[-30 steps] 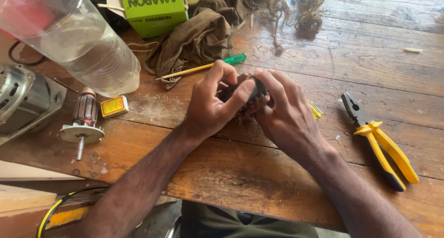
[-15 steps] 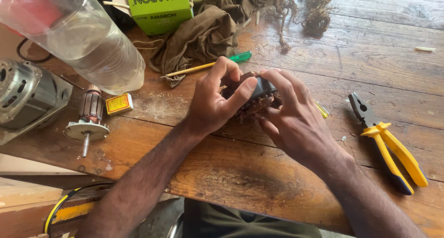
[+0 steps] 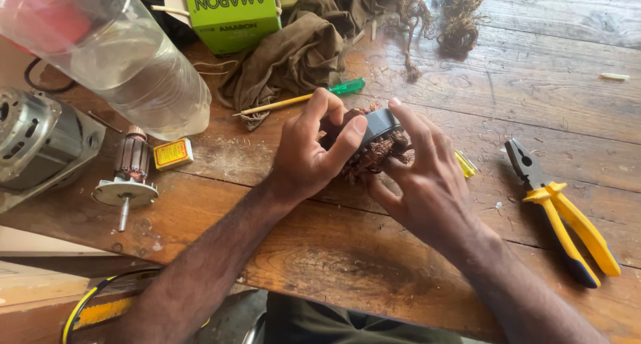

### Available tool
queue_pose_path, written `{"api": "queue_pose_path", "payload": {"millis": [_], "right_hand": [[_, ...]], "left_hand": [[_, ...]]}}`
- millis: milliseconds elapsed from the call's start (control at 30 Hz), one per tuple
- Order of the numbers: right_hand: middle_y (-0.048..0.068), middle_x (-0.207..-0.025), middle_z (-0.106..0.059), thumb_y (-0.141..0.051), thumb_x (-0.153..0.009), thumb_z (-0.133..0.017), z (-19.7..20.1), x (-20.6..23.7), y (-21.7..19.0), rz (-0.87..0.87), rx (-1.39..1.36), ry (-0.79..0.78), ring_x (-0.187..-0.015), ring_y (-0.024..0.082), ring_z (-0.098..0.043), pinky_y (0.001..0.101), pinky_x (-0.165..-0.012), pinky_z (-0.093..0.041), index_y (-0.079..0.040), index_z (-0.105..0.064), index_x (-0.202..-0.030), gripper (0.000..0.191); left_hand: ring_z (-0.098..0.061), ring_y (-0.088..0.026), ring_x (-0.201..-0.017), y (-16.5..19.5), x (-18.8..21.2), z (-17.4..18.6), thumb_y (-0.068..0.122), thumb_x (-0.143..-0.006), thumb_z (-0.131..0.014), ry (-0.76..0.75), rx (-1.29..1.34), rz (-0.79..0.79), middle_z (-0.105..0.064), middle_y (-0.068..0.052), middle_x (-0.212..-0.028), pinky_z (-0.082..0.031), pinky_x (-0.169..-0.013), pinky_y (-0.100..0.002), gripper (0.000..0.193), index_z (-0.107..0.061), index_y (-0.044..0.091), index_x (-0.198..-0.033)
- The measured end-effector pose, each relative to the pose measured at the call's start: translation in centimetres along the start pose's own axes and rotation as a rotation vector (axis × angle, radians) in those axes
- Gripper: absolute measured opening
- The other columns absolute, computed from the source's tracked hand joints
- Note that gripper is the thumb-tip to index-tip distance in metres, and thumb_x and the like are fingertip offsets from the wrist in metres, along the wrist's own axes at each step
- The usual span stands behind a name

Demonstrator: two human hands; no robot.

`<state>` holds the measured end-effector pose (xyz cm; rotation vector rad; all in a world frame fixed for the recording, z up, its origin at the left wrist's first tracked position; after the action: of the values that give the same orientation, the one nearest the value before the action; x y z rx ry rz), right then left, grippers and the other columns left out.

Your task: The person pulls burnt copper wire windings out of a motor stator housing on a wooden workbench, using a screwdriver to pry the coils loose and pliers to grip and tear out the wire, working the coils free by hand throughout the clip.

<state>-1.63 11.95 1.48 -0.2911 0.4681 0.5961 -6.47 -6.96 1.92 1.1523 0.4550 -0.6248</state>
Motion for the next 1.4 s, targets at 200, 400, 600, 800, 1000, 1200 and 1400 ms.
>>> {"api": "queue_pose_path", "payload": {"millis": [200, 400, 600, 800, 1000, 1200, 1400], "right_hand": [[0.019, -0.157, -0.030, -0.021, -0.080, -0.080, -0.2, 0.0, -0.7, -0.057, 0.037, 0.049, -0.142, 0.037, -0.036, 0.0512, -0.119, -0.038, -0.001, -0.079, -0.094, 0.024], [0.021, -0.152, -0.034, -0.022, -0.077, -0.078, -0.2, -0.3, -1.3, -0.110, 0.042, 0.076, -0.136, 0.038, -0.038, 0.0549, -0.109, -0.037, 0.003, -0.075, -0.104, 0.037], [0.023, -0.153, -0.036, -0.018, -0.084, -0.073, 0.0, -0.2, -1.3, -0.131, -0.035, 0.089, -0.133, 0.038, -0.041, 0.0551, -0.106, -0.038, 0.005, -0.072, -0.111, 0.035], [0.023, -0.150, -0.040, -0.016, -0.083, -0.073, -0.1, 0.0, -1.0, -0.129, -0.086, 0.160, -0.131, 0.038, -0.042, 0.0552, -0.104, -0.039, 0.002, -0.073, -0.112, 0.034], [0.023, -0.150, -0.038, -0.015, -0.085, -0.073, -0.6, 0.1, -0.9, -0.106, -0.059, 0.186, -0.130, 0.037, -0.043, 0.0549, -0.104, -0.041, 0.003, -0.071, -0.112, 0.032], [0.023, -0.150, -0.036, -0.017, -0.084, -0.074, -0.6, 0.0, -0.8, -0.105, -0.060, 0.177, -0.132, 0.040, -0.042, 0.0561, -0.107, -0.042, 0.005, -0.070, -0.110, 0.034], [0.021, -0.148, -0.036, -0.021, -0.087, -0.077, -0.2, -0.4, -0.5, -0.061, -0.028, 0.146, -0.129, 0.038, -0.044, 0.0532, -0.108, -0.044, 0.004, -0.071, -0.108, 0.033]], "left_hand": [[-0.058, -0.012, -0.071, 0.3, 0.2, -0.2, 0.031, -0.105, -0.065, -0.005, -0.012, 0.053, -0.056, -0.004, -0.082, -0.048, -0.060, -0.031, 0.029, -0.050, 0.007, -0.100], [-0.056, -0.010, -0.067, 0.4, 0.1, -0.3, 0.029, -0.105, -0.065, -0.018, 0.000, 0.075, -0.055, -0.002, -0.080, -0.047, -0.057, -0.030, 0.028, -0.049, 0.007, -0.099], [-0.057, -0.009, -0.067, 0.6, 0.1, -0.5, 0.029, -0.106, -0.065, -0.006, -0.005, 0.065, -0.056, -0.002, -0.080, -0.047, -0.057, -0.029, 0.028, -0.049, 0.007, -0.099], [-0.057, -0.009, -0.065, 0.8, 0.0, -0.7, 0.027, -0.104, -0.066, -0.011, -0.012, 0.094, -0.057, -0.003, -0.078, -0.046, -0.055, -0.029, 0.027, -0.050, 0.006, -0.099], [-0.056, -0.009, -0.063, 0.8, 0.0, -0.7, 0.025, -0.104, -0.064, -0.022, -0.002, 0.086, -0.056, -0.003, -0.075, -0.045, -0.054, -0.030, 0.025, -0.049, 0.006, -0.097], [-0.053, -0.009, -0.062, 0.9, 0.1, -0.8, 0.024, -0.104, -0.065, -0.014, 0.009, 0.093, -0.054, -0.003, -0.073, -0.044, -0.054, -0.030, 0.026, -0.048, 0.006, -0.096], [-0.055, -0.009, -0.064, 0.9, 0.1, -0.9, 0.025, -0.105, -0.063, -0.019, 0.008, 0.076, -0.055, -0.003, -0.076, -0.045, -0.055, -0.030, 0.025, -0.048, 0.006, -0.098]]}}
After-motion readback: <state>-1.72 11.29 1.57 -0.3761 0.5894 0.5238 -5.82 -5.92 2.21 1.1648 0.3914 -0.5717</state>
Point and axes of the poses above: each hand's wrist, its own x-axis away from the middle knuckle, its own z-axis out of the back of the hand, y = z × x, the point moved 3 cm from there along -x, towards the middle knuckle
